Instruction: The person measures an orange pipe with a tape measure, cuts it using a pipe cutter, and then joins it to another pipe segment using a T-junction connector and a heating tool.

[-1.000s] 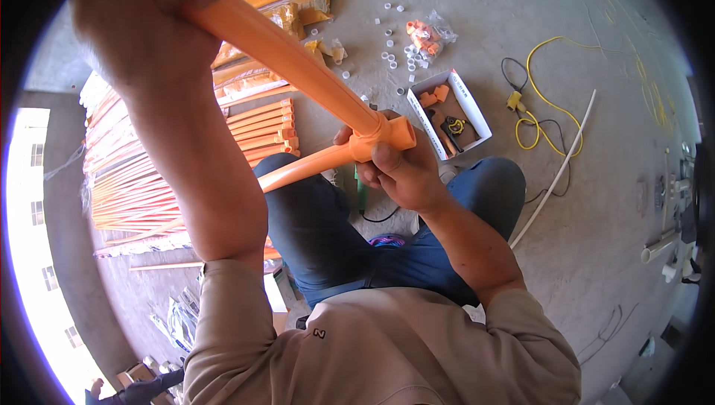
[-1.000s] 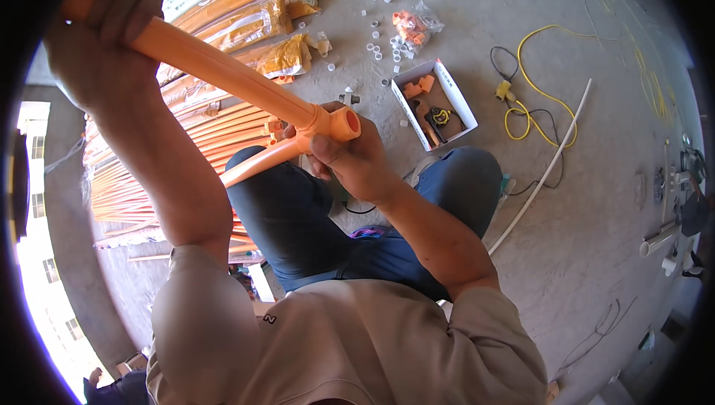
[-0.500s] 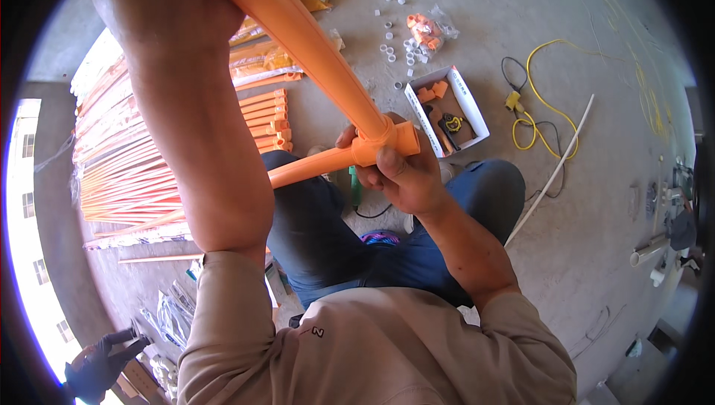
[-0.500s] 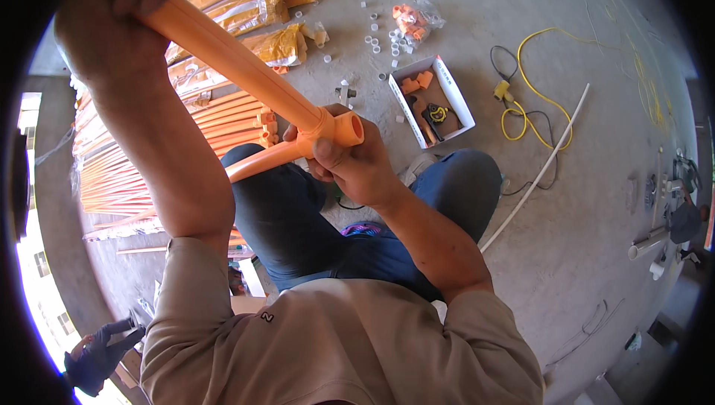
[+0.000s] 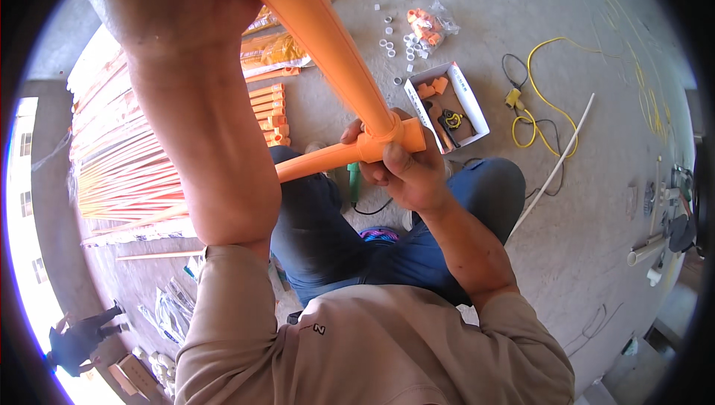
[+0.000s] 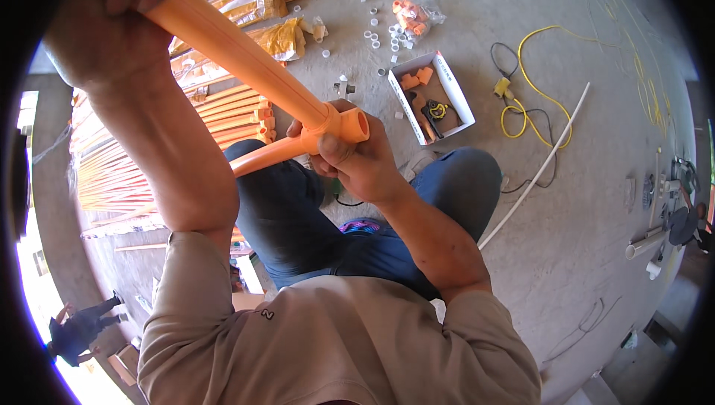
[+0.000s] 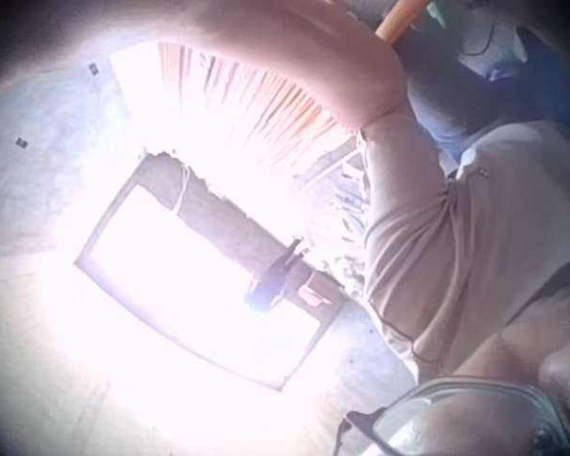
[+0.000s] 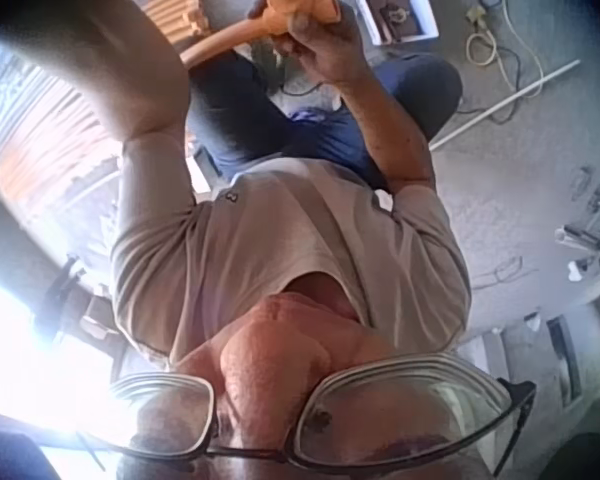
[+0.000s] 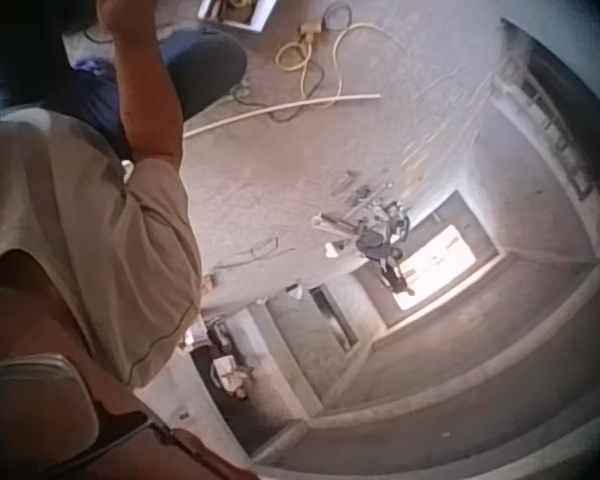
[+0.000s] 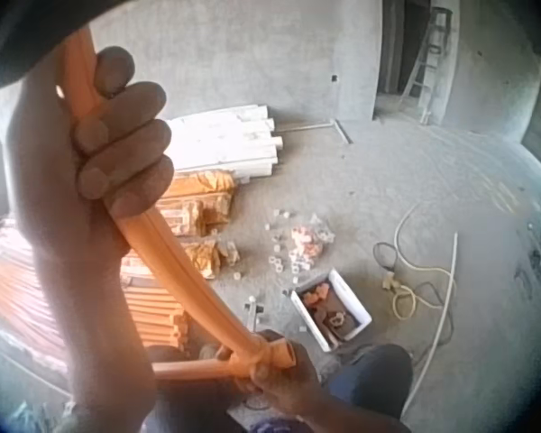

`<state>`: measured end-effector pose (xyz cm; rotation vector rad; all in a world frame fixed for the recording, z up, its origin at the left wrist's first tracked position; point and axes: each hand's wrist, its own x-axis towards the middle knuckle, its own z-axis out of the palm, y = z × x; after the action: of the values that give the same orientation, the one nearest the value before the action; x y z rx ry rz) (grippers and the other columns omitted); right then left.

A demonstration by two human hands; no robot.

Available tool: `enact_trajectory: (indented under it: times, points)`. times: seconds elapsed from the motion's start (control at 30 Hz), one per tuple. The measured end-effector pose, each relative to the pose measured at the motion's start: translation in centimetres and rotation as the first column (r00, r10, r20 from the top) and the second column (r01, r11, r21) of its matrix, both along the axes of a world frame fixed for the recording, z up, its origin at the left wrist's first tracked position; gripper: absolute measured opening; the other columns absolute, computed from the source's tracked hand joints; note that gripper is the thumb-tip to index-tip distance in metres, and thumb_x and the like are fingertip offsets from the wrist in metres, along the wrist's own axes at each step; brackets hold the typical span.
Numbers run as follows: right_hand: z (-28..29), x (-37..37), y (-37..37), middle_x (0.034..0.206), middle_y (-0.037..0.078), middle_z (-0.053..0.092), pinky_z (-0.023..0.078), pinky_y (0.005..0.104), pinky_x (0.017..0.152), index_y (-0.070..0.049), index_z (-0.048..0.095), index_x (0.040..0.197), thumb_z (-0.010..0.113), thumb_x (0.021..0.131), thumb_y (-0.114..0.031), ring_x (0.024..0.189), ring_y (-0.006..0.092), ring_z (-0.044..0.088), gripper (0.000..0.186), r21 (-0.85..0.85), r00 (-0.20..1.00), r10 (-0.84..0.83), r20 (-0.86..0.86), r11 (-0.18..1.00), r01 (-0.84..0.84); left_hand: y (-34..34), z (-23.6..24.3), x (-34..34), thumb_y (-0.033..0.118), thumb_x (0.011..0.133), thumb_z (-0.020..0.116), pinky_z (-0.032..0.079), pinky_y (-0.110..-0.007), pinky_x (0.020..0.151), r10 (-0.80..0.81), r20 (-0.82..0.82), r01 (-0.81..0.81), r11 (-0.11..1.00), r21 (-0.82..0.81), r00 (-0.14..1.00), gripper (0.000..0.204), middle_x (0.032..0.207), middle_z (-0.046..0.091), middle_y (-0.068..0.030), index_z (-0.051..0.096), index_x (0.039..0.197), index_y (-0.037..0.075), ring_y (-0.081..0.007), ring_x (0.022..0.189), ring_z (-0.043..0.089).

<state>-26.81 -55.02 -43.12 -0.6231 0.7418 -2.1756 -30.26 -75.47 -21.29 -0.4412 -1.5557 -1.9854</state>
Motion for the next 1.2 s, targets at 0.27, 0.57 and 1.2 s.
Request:
enact_trajectory:
  times: [0.27,0.57,1.2]
  points:
    - [-0.2,-0.6,-0.3,0.118,0.019,0.062,0.041,0.0218,0.057,-0.002,0.054,0.125,0.066,0.099,-0.026,0.068,0.0073,0.049,0.037,-0.032,0.998,0.0,0.055,0.999,0.002,2.7,-0.3,0.1,0.055,0.104,0.046,0.036,-0.022,0.04,0.064,0.04,-0.063,0.998,-0.027,0.997,0.049,0.058,0.042,0.0041,0.048,0.077,0.014,-0.0066,0.043,0.039]
    - [-0.7,-1.0,-0.1,0.126,0.019,0.057,0.041,0.0249,0.061,-0.004,0.052,0.133,0.064,0.099,-0.037,0.07,0.0107,0.047,0.049,0.029,0.999,0.021,-0.036,0.999,-0.02,3.4,-0.8,0.4,0.055,0.104,0.046,0.038,-0.023,0.041,0.099,0.063,-0.098,0.995,-0.022,0.993,0.05,0.058,0.043,0.0032,0.048,0.077,0.013,-0.0077,0.044,0.041]
    - [1.0,-1.5,1.4,0.125,0.016,0.058,0.048,0.0284,0.071,-0.006,0.051,0.135,0.067,0.098,-0.035,0.08,0.0147,0.055,0.05,0.084,0.995,0.096,-0.008,0.992,-0.095,4.9,-2.2,5.6,0.062,0.102,0.044,0.047,-0.028,0.053,-0.19,0.246,0.18,0.982,0.061,0.95,0.057,0.064,0.05,-0.0035,0.05,0.081,0.009,-0.0135,0.056,0.054]
